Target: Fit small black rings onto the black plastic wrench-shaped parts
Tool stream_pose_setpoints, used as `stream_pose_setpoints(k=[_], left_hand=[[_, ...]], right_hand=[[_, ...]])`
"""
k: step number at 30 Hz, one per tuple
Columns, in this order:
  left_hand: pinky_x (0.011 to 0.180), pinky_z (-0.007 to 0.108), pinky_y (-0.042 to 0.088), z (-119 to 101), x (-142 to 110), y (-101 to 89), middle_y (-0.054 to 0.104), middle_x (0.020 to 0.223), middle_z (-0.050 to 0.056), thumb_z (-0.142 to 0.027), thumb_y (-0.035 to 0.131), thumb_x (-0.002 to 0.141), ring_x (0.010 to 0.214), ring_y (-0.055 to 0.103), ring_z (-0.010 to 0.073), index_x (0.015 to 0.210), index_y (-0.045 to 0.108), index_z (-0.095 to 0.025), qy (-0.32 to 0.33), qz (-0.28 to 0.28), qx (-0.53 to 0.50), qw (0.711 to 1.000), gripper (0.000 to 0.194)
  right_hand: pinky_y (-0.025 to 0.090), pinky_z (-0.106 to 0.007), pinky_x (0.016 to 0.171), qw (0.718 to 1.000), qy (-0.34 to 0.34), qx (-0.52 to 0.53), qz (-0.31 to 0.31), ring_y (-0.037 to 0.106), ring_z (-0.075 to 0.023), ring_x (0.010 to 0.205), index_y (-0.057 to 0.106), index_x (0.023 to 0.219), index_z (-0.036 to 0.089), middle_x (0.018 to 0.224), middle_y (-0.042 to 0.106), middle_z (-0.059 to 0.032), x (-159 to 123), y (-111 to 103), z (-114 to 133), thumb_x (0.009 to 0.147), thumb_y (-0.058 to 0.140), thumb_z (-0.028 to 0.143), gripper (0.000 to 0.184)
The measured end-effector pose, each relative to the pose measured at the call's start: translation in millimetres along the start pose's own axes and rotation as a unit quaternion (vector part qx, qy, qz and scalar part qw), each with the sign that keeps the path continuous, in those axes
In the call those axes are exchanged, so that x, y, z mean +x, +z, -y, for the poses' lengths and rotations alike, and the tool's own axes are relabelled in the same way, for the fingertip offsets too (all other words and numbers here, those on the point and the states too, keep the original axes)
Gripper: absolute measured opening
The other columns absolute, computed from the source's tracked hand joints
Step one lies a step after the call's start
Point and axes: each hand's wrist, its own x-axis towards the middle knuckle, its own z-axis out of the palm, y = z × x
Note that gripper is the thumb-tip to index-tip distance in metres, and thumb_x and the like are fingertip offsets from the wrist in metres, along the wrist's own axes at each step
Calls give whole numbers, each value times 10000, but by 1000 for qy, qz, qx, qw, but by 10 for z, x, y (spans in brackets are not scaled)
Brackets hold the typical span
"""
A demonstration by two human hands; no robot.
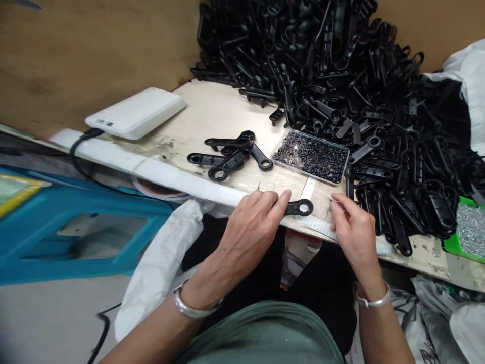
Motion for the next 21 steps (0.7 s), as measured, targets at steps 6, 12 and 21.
stream_pose_setpoints(k=[6,12,21], left_hand=[[672,340,440,-150,-45,97,584,885,93,-222,427,978,784,524,220,1301,443,-32,-24,-43,-3,999,375],[659,319,445,-178,-72,65,565,827,67,-162,496,938,752,513,206,1238,496,-44,-23,-87,-25,996,322],[677,324,474,-177,-124,86,577,867,77,-120,394,962,783,538,207,1269,450,-33,1,-58,-77,995,324]], right_hand=[[584,-292,627,887,175,420,73,692,-209,842,561,1231,194,1070,691,-96,-262,175,182,753,783,364,554],[512,-191,523,847,186,496,52,640,-148,729,623,1133,169,824,683,-34,-259,335,326,715,802,261,464],[430,-187,459,848,199,488,55,549,-105,559,653,1090,144,722,653,-19,-214,336,328,720,788,253,408]])
